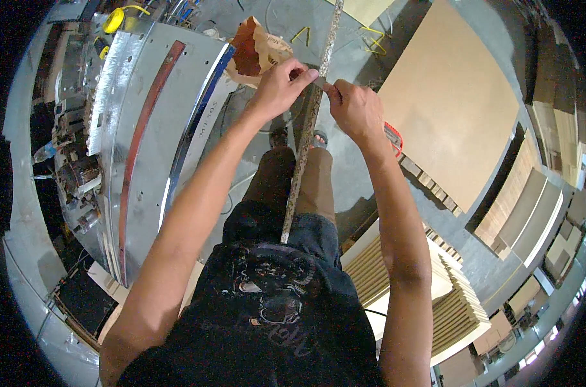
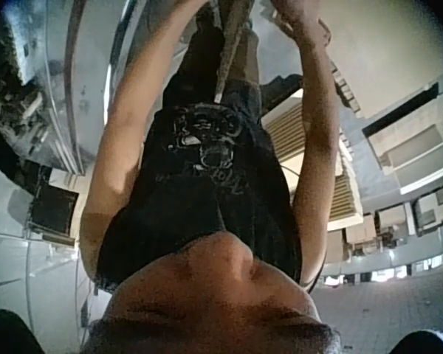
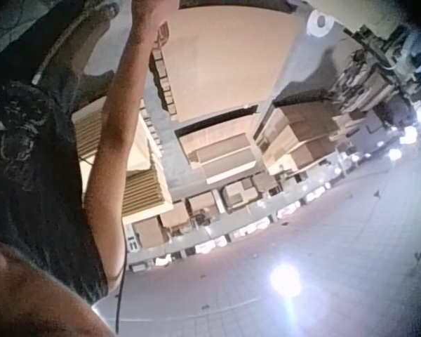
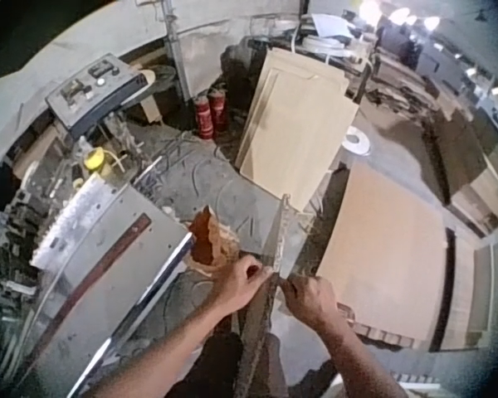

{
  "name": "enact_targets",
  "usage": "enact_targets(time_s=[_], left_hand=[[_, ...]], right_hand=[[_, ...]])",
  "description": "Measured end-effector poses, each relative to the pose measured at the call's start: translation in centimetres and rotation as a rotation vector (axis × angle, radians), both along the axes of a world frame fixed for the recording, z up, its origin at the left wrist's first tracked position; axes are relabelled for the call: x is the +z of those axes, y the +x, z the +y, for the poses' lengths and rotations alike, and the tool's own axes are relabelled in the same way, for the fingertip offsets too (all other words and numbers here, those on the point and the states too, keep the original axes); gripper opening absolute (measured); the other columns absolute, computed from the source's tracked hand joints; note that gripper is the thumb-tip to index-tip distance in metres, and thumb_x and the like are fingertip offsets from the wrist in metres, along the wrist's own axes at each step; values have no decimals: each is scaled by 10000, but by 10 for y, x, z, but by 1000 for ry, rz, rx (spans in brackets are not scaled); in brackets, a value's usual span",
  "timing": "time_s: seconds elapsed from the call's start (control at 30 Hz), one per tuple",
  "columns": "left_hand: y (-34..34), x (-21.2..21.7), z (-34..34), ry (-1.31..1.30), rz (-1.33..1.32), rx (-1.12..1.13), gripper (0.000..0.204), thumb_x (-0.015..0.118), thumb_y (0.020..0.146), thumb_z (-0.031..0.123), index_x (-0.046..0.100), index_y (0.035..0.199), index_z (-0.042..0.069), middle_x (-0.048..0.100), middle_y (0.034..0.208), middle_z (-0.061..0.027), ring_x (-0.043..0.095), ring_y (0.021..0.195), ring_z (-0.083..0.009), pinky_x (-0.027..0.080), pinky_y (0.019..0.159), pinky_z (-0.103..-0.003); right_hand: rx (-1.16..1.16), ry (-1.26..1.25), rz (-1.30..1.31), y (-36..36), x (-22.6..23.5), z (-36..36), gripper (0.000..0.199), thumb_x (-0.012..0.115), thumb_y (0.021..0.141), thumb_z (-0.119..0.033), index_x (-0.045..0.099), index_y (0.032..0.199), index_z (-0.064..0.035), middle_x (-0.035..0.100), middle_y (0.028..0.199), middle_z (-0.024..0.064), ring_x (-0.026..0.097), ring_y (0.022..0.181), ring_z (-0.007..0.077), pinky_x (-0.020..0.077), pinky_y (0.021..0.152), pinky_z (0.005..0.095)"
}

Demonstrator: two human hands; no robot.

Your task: Inspecting and manually trimming the edges of laminated furniture panels in a factory.

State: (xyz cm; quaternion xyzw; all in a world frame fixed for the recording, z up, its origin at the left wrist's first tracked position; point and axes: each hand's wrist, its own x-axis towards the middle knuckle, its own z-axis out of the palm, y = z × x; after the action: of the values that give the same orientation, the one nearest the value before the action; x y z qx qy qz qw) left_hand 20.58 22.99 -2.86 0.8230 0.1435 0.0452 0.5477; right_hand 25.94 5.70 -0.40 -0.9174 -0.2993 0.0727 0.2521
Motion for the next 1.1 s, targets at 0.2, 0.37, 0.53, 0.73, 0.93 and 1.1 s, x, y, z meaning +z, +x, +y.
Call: enact_targets(time_s=[0.2, 0.37, 0.53, 0.73, 0.93, 1.1], left_hand=[[-2, 4, -4, 127, -8, -150, 287, 631, 912, 237, 606, 846, -41, 623, 718, -154, 570, 616, -255, 442, 592, -374], [-25, 9, -13, 102, -9, -125, 245, 617, 917, 196, 596, 825, -30, 612, 706, -185, 576, 611, -325, 440, 584, -402], [-59, 5, -21, 164, -73, -128, 216, 614, 918, 174, 572, 820, -14, 617, 702, -194, 602, 640, -382, 442, 564, -426], [-79, 9, -30, 105, -50, -114, 199, 622, 911, 150, 553, 802, -2, 616, 700, -191, 608, 653, -393, 440, 553, -432], [-132, 13, -46, 62, 41, -121, 177, 612, 914, 139, 546, 823, 3, 605, 704, -185, 597, 655, -392, 444, 564, -436], [-161, 19, -55, 39, 65, -125, 164, 614, 909, 128, 545, 822, 7, 601, 732, -175, 592, 671, -375, 444, 574, -422]], right_hand=[[4, 7, -4, -9, -5, -7, 295, 602, 906, -304, 633, 732, -68, 589, 596, 196, 602, 581, 395, 473, 529, 485], [32, -26, 10, -25, 0, -11, 276, 606, 901, -301, 636, 740, -80, 597, 598, 185, 612, 575, 382, 484, 532, 482], [28, 4, 64, -59, 3, -19, 304, 616, 897, -299, 592, 703, -67, 576, 574, 175, 601, 551, 376, 474, 510, 466], [6, 119, 46, -83, 0, -24, 292, 661, 871, -231, 560, 670, -44, 558, 577, 171, 562, 519, 377, 435, 474, 441], [37, 17, 145, -126, 4, -43, 233, 650, 870, -239, 566, 733, -69, 572, 592, 155, 579, 534, 365, 443, 485, 457], [46, 18, 145, -161, 4, -53, 227, 652, 873, -241, 541, 755, -82, 570, 593, 133, 582, 543, 355, 431, 471, 465]])
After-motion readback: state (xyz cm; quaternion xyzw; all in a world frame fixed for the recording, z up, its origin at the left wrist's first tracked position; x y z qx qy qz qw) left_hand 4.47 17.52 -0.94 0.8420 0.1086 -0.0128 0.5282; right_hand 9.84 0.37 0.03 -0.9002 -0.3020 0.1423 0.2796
